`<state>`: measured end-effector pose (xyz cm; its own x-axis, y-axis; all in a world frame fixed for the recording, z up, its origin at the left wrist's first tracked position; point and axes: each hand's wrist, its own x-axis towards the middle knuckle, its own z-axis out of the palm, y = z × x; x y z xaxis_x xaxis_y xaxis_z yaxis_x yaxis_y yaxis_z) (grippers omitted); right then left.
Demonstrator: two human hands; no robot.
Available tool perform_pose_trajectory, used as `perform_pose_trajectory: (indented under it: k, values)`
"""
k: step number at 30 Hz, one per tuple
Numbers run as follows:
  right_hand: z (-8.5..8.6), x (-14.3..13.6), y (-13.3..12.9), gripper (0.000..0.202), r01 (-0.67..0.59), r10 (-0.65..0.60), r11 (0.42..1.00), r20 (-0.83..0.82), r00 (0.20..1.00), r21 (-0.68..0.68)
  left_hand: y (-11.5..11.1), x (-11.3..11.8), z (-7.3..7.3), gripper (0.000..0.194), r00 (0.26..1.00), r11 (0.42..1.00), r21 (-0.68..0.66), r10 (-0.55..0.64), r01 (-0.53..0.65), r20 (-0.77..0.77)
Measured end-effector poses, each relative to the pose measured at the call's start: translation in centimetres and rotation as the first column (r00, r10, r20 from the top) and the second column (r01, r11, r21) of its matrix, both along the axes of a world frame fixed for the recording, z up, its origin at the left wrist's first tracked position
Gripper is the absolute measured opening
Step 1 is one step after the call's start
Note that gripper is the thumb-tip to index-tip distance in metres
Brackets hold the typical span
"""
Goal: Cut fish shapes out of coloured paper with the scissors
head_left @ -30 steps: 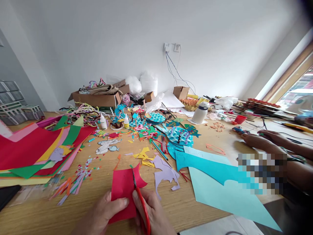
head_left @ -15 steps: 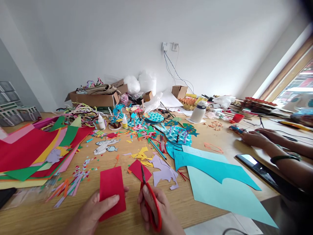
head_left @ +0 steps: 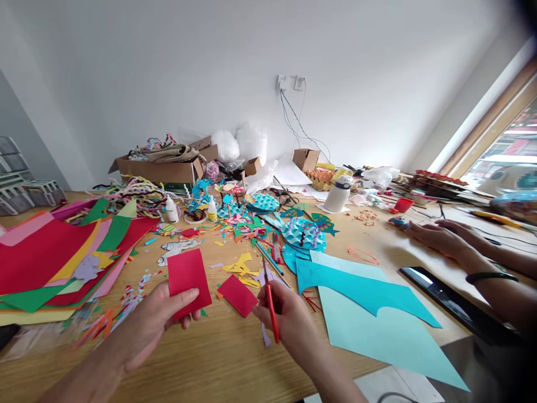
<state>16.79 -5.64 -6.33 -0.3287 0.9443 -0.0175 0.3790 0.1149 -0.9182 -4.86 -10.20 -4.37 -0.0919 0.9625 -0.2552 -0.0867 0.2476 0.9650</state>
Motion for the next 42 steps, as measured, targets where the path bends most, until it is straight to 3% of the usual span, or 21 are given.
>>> perform_pose_trajectory:
  k: [2, 4, 7, 10, 13, 21, 29, 33, 36, 40, 42]
  values:
    - [0.1, -0.1, 1.0, 0.006, -0.007, -0.043, 0.987, 0.308, 0.951, 0.16, 0.6, -0.1, 0.3, 0.014, 1.0, 1.0, 0.018, -0.003, 0.004, -0.006]
    - [0.1, -0.6, 1.7, 0.005, -0.075, -0.057, 0.972, 0.533, 0.844, 0.222, 0.9, 0.1, 0.2, 0.011, 0.999, 1.0, 0.016, 0.0, -0.001, 0.05]
    - [-0.3, -1.6, 2.4, 0.018, -0.13, -0.042, 0.967, 0.642, 0.765, 0.219, 0.7, 1.0, -0.7, 0.015, 0.972, 0.997, -0.066, 0.044, -0.03, 0.231]
    - [-0.9, -2.5, 2.8, 0.027, -0.121, -0.042, 0.972, 0.65, 0.759, 0.203, 0.4, 2.1, -2.0, 0.017, 0.922, 0.979, -0.196, 0.127, -0.058, 0.366]
    - [-1.5, -3.0, 3.1, 0.029, -0.093, -0.058, 0.976, 0.643, 0.764, 0.198, 0.2, 3.1, -3.1, 0.019, 0.882, 0.964, -0.24, 0.21, -0.115, 0.421]
    - [-2.6, -3.2, 3.5, 0.015, 0.001, -0.101, 0.984, 0.546, 0.832, 0.181, 0.2, 4.8, -3.2, 0.027, 0.82, 0.941, -0.281, 0.309, -0.19, 0.481]
    - [-1.2, -3.3, 2.9, 0.013, -0.027, -0.033, 0.987, 0.37, 0.929, 0.157, 0.6, 4.8, -4.1, 0.022, 0.803, 0.915, -0.316, 0.379, -0.25, 0.461]
    - [0.1, -2.7, 1.9, 0.009, -0.089, -0.099, 0.926, 0.464, 0.88, 0.366, 1.3, 3.7, -3.1, 0.018, 0.812, 0.921, -0.276, 0.377, -0.276, 0.446]
    - [0.2, -2.2, 1.0, 0.014, -0.236, -0.116, 0.849, 0.603, 0.789, 0.473, 1.8, 1.8, -1.2, 0.018, 0.802, 0.89, -0.188, 0.456, -0.416, 0.386]
    - [-1.1, -2.0, -0.6, 0.014, -0.474, 0.062, 0.787, 0.713, 0.699, 0.395, 2.4, -0.4, 1.2, 0.019, 0.799, 0.872, -0.082, 0.477, -0.483, 0.367]
    - [-1.7, -1.9, -1.4, 0.012, -0.524, 0.181, 0.792, 0.698, 0.693, 0.314, 2.7, -0.7, 1.8, 0.019, 0.802, 0.862, -0.029, 0.484, -0.507, 0.351]
